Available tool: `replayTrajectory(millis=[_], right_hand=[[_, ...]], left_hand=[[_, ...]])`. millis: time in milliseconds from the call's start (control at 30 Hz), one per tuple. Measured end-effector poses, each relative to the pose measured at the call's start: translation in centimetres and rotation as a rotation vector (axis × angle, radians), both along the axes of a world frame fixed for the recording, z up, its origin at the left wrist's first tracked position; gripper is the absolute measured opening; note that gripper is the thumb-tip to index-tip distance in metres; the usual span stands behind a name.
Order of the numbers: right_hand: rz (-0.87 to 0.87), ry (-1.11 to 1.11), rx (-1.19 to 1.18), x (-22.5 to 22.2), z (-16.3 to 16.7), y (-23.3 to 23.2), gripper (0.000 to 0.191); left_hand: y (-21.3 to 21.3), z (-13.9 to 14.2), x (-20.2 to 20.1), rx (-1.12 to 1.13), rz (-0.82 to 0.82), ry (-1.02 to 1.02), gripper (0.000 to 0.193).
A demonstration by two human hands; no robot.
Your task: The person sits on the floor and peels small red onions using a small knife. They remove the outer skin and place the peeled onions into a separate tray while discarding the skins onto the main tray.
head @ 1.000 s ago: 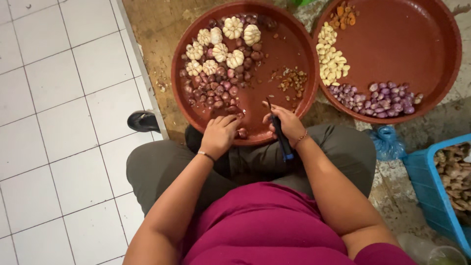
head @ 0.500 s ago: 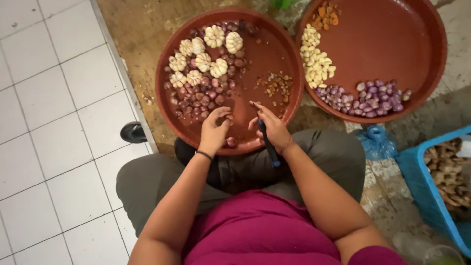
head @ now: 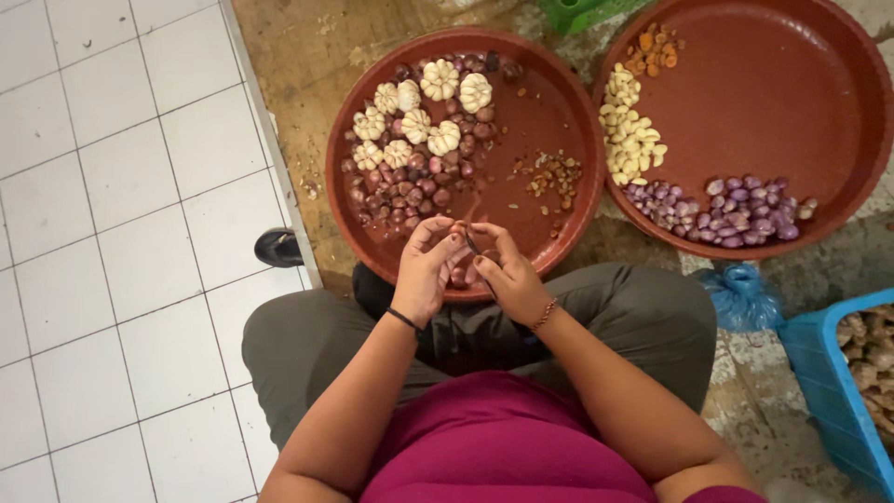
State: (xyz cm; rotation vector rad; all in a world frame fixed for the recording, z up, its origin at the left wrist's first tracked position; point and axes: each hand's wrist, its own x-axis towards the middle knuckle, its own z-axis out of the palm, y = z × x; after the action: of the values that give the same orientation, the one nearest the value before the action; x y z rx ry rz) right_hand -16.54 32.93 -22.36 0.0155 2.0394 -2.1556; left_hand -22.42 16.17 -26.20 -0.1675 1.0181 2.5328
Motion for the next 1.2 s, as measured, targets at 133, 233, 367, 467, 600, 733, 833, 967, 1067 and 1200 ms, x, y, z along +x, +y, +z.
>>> replayTrajectory(millis=[133, 233, 367, 467, 600, 733, 833, 967, 1067, 1200], right_hand=[[0.008, -0.024, -0.002, -0.15, 0.25, 0.03, 0.048], [0.032, 0.000, -0.053, -0.29, 0.33, -0.12, 0.048], [0.043, 0.014, -0.086, -0.23, 0.29, -0.22, 0.050], [0.044, 0.037, -0.055, -0.24, 0.25, -0.13, 0.050], [0.038, -0.039, 0.016, -0.29, 0.23, 0.04, 0.050], [0.038, -0.022, -0.036, -0.19, 0.20, -0.10, 0.048], [0.027, -0.024, -0.058, -0.03, 0.17, -0.28, 0.048], [0.025, -0.021, -0.057, -0.03, 0.23, -0.33, 0.046], [0.026, -0.013, 0.012, 0.01, 0.47, -0.34, 0.045], [0.026, 0.001, 0.048, 0.00, 0.91, -0.45, 0.045]], left_hand=[[0.20, 0.10, 0.18, -0.064, 0.005, 0.020, 0.023], [0.13, 0.32, 0.30, -0.124, 0.022, 0.053, 0.024], [0.10, 0.63, 0.48, -0.146, 0.022, 0.047, 0.023], [0.21, 0.81, 0.46, -0.160, 0.025, 0.036, 0.023], [0.34, 0.93, 0.47, -0.198, 0.029, 0.039, 0.021], [0.57, 0.83, 0.58, -0.119, 0.060, 0.007, 0.022], [0.69, 0.67, 0.70, -0.097, 0.066, 0.018, 0.021], [0.66, 0.49, 0.69, -0.098, 0.066, 0.020, 0.019], [0.47, 0.56, 0.66, -0.121, 0.058, 0.043, 0.019], [0.39, 0.89, 0.92, -0.209, 0.056, 0.088, 0.017]])
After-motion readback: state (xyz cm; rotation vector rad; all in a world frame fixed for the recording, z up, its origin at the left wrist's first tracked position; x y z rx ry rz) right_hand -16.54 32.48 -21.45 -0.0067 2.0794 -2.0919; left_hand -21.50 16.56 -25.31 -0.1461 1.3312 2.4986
